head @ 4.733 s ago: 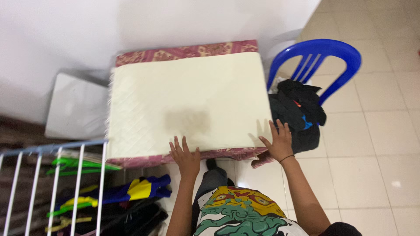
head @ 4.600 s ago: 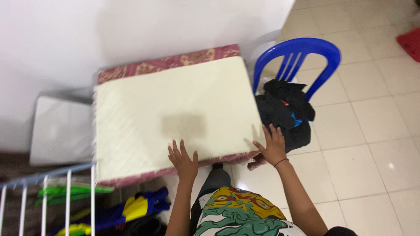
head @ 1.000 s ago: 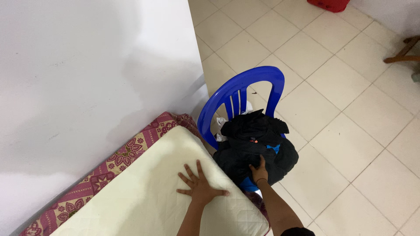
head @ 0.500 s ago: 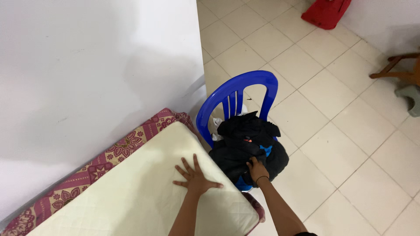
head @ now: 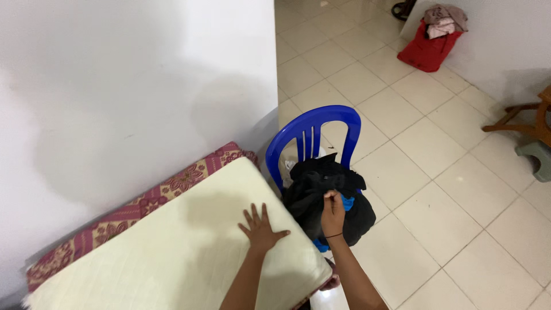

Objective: The person lays a black t-shirt on a padded surface, smooths it, places a hanger inside, and hangs it on a drying rack. They repeat the process with a second black t-shirt.

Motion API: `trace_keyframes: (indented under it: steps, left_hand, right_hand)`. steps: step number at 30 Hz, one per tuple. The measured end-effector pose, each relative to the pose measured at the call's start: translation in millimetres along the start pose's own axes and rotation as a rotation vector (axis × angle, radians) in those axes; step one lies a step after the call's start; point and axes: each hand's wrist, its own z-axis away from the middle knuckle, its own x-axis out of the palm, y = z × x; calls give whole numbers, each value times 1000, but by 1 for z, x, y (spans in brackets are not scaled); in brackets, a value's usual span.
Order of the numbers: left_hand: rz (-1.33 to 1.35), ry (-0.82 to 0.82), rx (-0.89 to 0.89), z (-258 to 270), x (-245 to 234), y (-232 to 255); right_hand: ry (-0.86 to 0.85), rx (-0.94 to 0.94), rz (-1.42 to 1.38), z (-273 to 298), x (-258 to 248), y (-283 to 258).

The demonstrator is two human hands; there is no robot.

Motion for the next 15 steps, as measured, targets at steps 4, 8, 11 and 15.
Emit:
trace_keyframes:
  steps: [4, 8, 11, 15]
  left_hand:
    - [175, 1, 42, 51, 45, -8]
    - [984, 229, 335, 85, 76, -16]
    - [1115, 163, 171, 92, 82, -32]
    - [1440, 280, 84, 100, 71, -57]
  right_hand:
    - [-354, -87, -69, 29, 30, -50]
    - [-677, -32, -179, 104, 62, -106]
    - [-827, -188, -147, 145, 63, -149]
    - [-995, -276, -45, 156, 57, -196]
